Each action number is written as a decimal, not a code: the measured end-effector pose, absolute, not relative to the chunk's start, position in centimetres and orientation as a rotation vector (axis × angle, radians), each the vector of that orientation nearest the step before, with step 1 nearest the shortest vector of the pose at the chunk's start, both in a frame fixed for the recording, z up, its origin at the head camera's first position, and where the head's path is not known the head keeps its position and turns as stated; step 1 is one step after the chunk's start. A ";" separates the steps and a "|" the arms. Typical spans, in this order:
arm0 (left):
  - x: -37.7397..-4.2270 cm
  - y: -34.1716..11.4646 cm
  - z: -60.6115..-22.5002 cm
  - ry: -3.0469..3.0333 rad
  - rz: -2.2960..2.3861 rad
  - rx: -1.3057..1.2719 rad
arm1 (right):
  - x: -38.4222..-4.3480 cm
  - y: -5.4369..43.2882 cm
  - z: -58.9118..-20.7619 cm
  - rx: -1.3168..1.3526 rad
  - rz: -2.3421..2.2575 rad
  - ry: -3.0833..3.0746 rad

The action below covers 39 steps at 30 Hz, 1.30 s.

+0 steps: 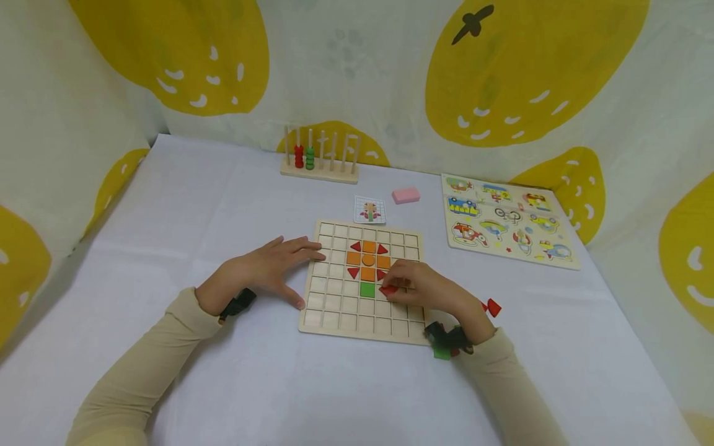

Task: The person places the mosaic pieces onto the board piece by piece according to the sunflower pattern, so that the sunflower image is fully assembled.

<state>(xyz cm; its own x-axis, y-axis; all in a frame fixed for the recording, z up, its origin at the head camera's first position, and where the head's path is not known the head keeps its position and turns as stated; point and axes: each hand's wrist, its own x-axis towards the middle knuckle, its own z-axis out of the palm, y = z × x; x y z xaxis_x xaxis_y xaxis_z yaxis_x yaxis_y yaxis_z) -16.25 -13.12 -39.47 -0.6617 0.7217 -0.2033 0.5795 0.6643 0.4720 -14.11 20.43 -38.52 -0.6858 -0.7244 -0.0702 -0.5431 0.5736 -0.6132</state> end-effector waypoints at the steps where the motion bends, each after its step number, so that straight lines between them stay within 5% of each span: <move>1: -16.2 -13.1 -39.5 2.508 0.525 1.025 | -14.1 20.5 -38.6 -1.032 -0.821 2.496; 39: -16.3 -13.2 -39.6 2.510 0.516 1.026 | -14.6 21.9 -38.3 -1.002 -0.872 2.463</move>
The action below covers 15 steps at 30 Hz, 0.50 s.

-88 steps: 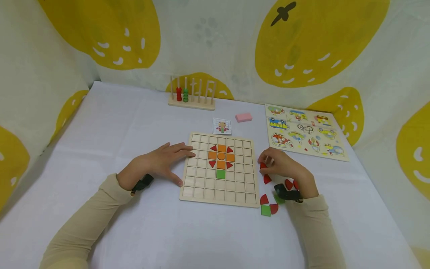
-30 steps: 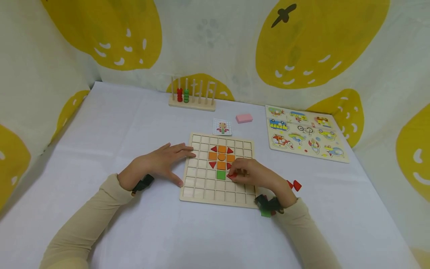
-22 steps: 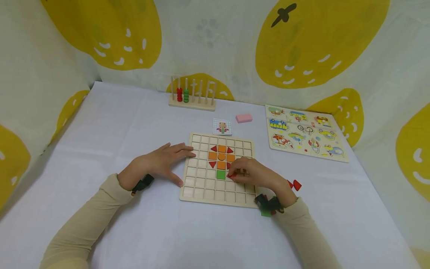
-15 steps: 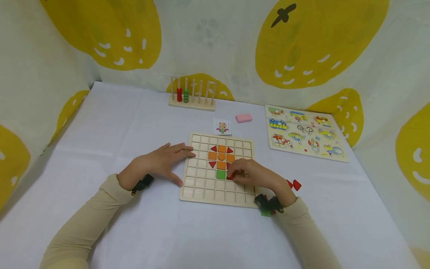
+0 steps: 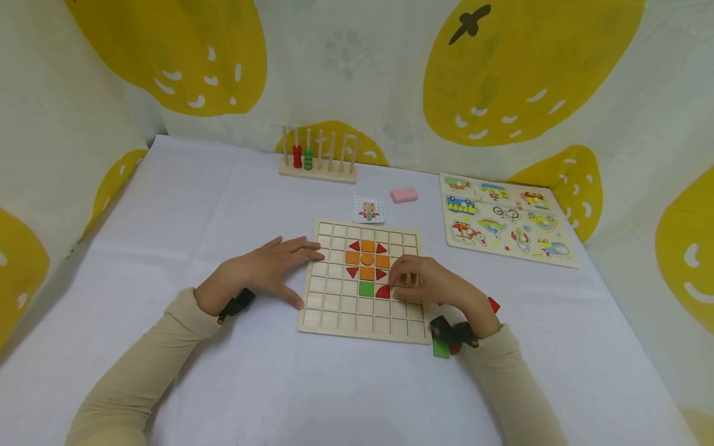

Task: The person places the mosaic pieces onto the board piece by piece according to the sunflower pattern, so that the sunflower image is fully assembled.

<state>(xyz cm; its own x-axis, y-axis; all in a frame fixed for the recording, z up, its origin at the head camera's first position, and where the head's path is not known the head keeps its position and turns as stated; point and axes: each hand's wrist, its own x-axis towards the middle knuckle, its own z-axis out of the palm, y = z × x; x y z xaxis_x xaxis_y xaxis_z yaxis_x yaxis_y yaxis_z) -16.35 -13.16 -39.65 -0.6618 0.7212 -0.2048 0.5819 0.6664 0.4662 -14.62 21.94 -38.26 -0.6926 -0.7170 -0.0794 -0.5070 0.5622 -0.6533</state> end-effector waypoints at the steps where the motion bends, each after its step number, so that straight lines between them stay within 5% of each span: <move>1: -16.4 -13.1 -39.6 2.511 0.515 1.025 | -14.7 22.2 -38.1 -0.978 -0.880 2.475; 15: -16.3 -13.1 -39.7 2.516 0.509 1.018 | -15.1 27.2 -36.8 -0.722 -0.778 2.524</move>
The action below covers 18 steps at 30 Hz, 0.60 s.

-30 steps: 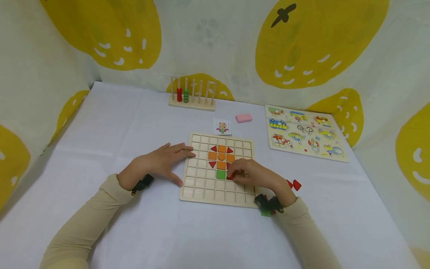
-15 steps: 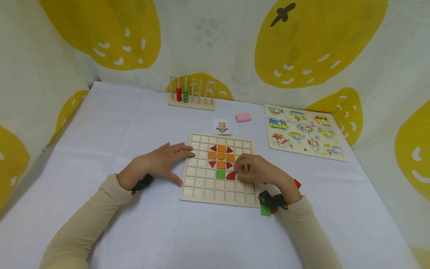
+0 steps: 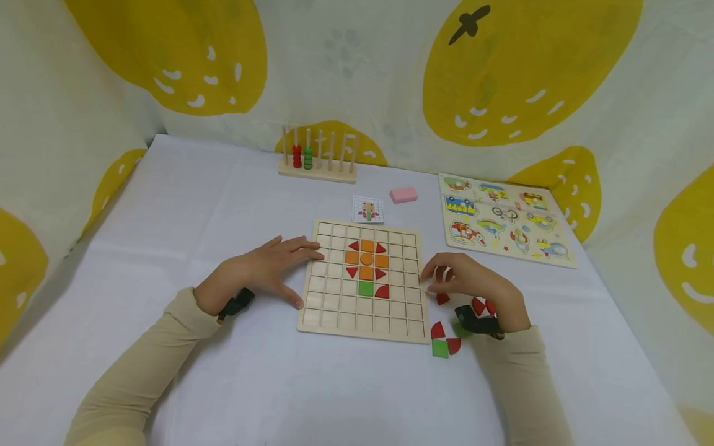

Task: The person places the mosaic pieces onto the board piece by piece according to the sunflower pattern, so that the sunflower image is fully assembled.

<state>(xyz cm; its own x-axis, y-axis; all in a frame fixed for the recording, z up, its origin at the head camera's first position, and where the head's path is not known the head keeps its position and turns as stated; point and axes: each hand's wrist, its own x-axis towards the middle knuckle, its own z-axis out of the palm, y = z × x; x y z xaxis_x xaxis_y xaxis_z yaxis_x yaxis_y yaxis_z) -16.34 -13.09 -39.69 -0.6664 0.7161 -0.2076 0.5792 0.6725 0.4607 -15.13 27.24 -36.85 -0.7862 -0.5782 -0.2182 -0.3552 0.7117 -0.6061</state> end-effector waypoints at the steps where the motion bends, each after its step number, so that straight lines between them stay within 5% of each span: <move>1: -16.3 -13.1 -39.7 2.514 0.510 1.019 | -15.1 27.6 -36.8 -0.707 -0.772 2.511; 18: -16.3 -13.1 -39.6 2.505 0.529 1.028 | -15.3 29.6 -37.5 -0.672 -0.742 2.403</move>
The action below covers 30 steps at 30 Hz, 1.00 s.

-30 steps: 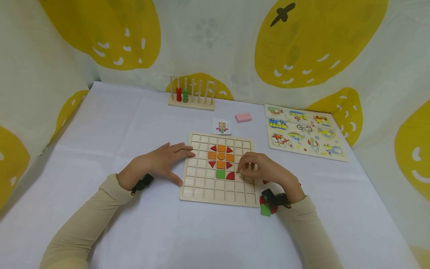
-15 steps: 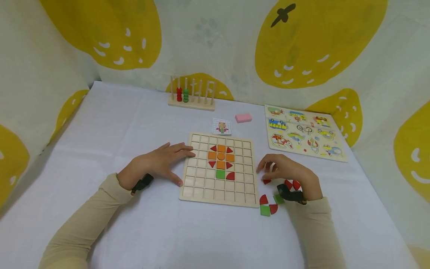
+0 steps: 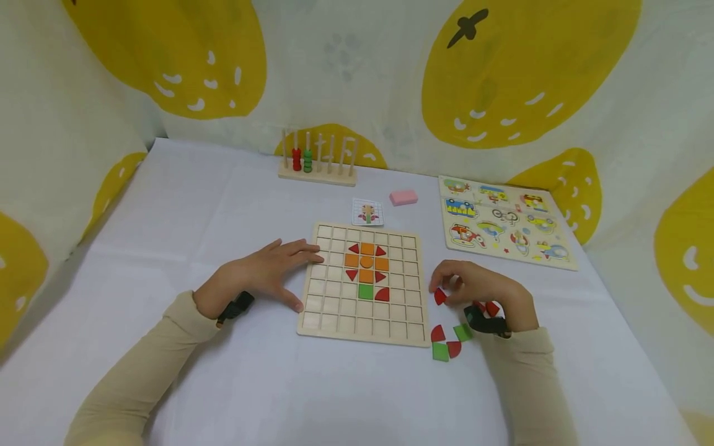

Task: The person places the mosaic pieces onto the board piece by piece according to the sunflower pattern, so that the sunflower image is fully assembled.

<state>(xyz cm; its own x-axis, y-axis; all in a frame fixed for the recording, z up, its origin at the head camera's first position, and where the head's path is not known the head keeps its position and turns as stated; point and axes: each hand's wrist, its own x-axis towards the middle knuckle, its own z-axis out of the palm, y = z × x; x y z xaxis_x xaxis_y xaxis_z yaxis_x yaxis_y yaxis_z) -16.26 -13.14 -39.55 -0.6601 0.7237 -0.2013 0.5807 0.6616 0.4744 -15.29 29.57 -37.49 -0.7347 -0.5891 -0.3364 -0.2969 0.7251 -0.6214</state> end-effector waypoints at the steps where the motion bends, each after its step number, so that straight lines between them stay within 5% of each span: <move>1: -16.3 -13.1 -39.5 2.506 0.531 1.032 | -15.4 29.6 -37.6 -0.676 -0.740 2.405; 30: -16.3 -13.1 -39.8 2.520 0.488 1.036 | -16.0 28.8 -38.6 -0.694 -0.735 2.578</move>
<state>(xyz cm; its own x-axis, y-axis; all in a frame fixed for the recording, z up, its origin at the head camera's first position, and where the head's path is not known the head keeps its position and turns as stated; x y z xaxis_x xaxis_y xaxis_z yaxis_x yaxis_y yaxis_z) -16.31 -13.13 -39.84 -0.6603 0.7225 -0.2049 0.5938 0.6693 0.4466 -15.98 28.85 -38.60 -0.8103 -0.5470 -0.2102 -0.3538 0.7426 -0.5687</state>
